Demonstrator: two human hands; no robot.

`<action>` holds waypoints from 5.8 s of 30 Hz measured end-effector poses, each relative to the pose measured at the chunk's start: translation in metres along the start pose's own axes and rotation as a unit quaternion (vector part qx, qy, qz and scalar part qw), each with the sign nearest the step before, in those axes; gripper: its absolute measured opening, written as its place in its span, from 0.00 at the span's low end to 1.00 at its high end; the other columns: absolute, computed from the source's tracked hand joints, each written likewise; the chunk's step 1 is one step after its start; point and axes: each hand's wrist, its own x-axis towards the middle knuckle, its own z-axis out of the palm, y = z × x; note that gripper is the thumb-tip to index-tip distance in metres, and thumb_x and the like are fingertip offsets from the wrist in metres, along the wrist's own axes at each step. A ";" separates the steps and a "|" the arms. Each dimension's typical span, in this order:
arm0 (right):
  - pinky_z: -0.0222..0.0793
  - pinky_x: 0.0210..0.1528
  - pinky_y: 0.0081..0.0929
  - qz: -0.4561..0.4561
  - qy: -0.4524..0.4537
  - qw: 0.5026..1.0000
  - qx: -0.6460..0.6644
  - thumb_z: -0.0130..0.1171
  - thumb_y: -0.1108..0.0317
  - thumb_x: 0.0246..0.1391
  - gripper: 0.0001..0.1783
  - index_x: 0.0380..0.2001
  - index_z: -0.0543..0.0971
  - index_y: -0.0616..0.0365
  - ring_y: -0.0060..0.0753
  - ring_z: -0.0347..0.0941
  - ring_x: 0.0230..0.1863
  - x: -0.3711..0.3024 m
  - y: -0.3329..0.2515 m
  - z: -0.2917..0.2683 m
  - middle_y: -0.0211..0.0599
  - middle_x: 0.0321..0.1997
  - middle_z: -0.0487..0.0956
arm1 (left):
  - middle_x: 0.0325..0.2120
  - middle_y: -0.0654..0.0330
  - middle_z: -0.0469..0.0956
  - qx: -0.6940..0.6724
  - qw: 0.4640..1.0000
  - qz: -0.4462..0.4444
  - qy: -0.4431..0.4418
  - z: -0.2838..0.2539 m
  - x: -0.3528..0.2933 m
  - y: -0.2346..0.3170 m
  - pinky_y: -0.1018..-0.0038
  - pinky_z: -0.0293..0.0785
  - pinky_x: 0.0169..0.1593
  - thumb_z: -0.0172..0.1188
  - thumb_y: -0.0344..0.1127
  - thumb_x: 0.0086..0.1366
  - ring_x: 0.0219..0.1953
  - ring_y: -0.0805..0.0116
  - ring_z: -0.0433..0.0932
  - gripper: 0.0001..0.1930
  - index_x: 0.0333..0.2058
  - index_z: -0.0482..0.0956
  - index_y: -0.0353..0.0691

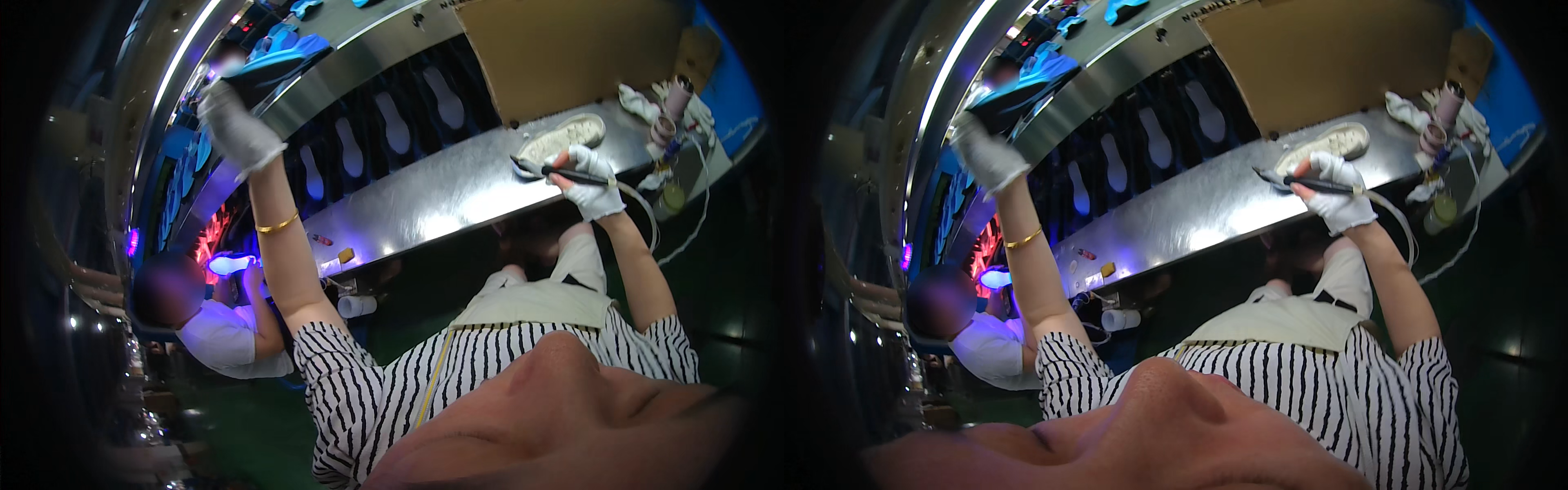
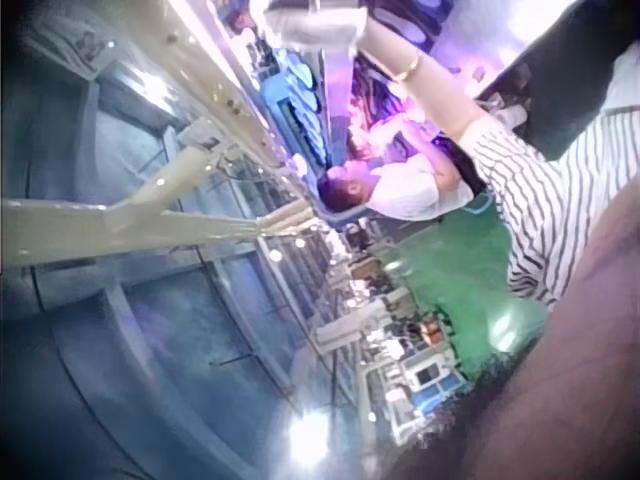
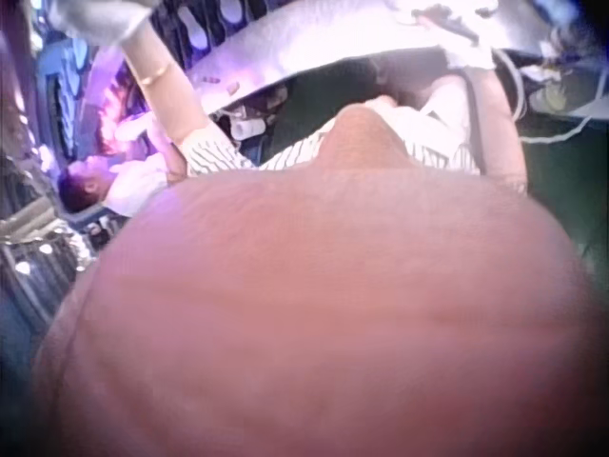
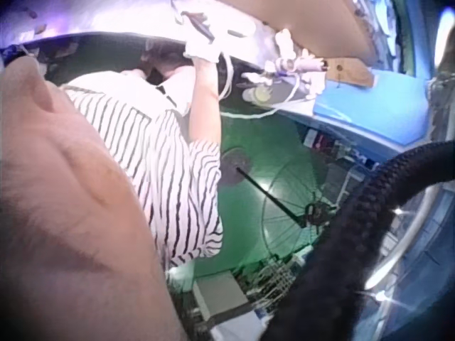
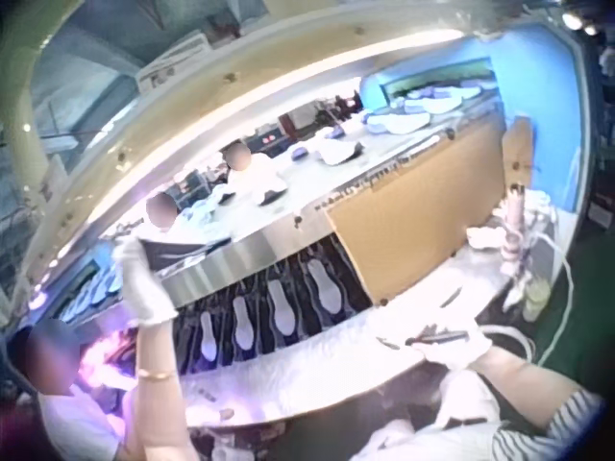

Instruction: The person applies a liquid substance to blue shoe soles using a handheld brush, reaching for new soles from a conveyor belt and placing them back after treatment.

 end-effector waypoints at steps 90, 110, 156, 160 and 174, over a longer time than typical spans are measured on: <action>0.72 0.31 0.24 0.319 -0.224 0.904 0.175 0.65 0.77 0.46 0.09 0.32 0.78 0.55 0.24 0.72 0.31 -0.011 -0.033 0.053 0.30 0.31 0.77 | 0.53 0.47 0.72 -0.363 0.768 -0.442 -0.289 0.056 -0.281 0.000 0.58 0.77 0.52 0.45 0.85 0.38 0.52 0.54 0.76 0.62 0.60 0.61 0.36; 0.69 0.27 0.23 0.052 -0.227 0.972 -0.003 0.59 0.77 0.47 0.03 0.27 0.75 0.58 0.25 0.70 0.25 0.006 -0.029 0.062 0.32 0.30 0.75 | 0.52 0.48 0.73 -0.047 0.679 -0.620 -0.390 0.083 -0.254 -0.017 0.62 0.77 0.50 0.50 0.72 0.57 0.47 0.56 0.78 0.45 0.63 0.63 0.42; 0.71 0.34 0.26 -0.123 -0.081 0.986 -0.084 0.63 0.78 0.43 0.14 0.35 0.74 0.56 0.33 0.74 0.30 -0.013 -0.033 0.069 0.37 0.32 0.73 | 0.53 0.55 0.70 -0.376 0.658 -0.652 -0.012 0.072 -0.365 0.020 0.62 0.70 0.57 0.48 0.66 0.64 0.51 0.60 0.71 0.36 0.60 0.62 0.43; 0.70 0.35 0.23 0.025 -0.157 0.987 0.035 0.62 0.79 0.42 0.15 0.35 0.75 0.56 0.28 0.72 0.30 -0.023 -0.036 0.073 0.34 0.29 0.74 | 0.49 0.55 0.73 -0.365 0.682 -0.634 0.018 0.068 -0.361 0.012 0.62 0.72 0.54 0.46 0.68 0.63 0.48 0.59 0.74 0.36 0.58 0.64 0.44; 0.72 0.38 0.25 -0.079 -0.158 0.983 -0.056 0.65 0.78 0.41 0.13 0.33 0.77 0.54 0.33 0.74 0.31 -0.032 -0.042 0.072 0.35 0.28 0.76 | 0.48 0.54 0.76 -0.423 0.674 -0.606 0.016 0.054 -0.336 -0.005 0.57 0.76 0.50 0.43 0.70 0.63 0.45 0.55 0.77 0.36 0.55 0.68 0.46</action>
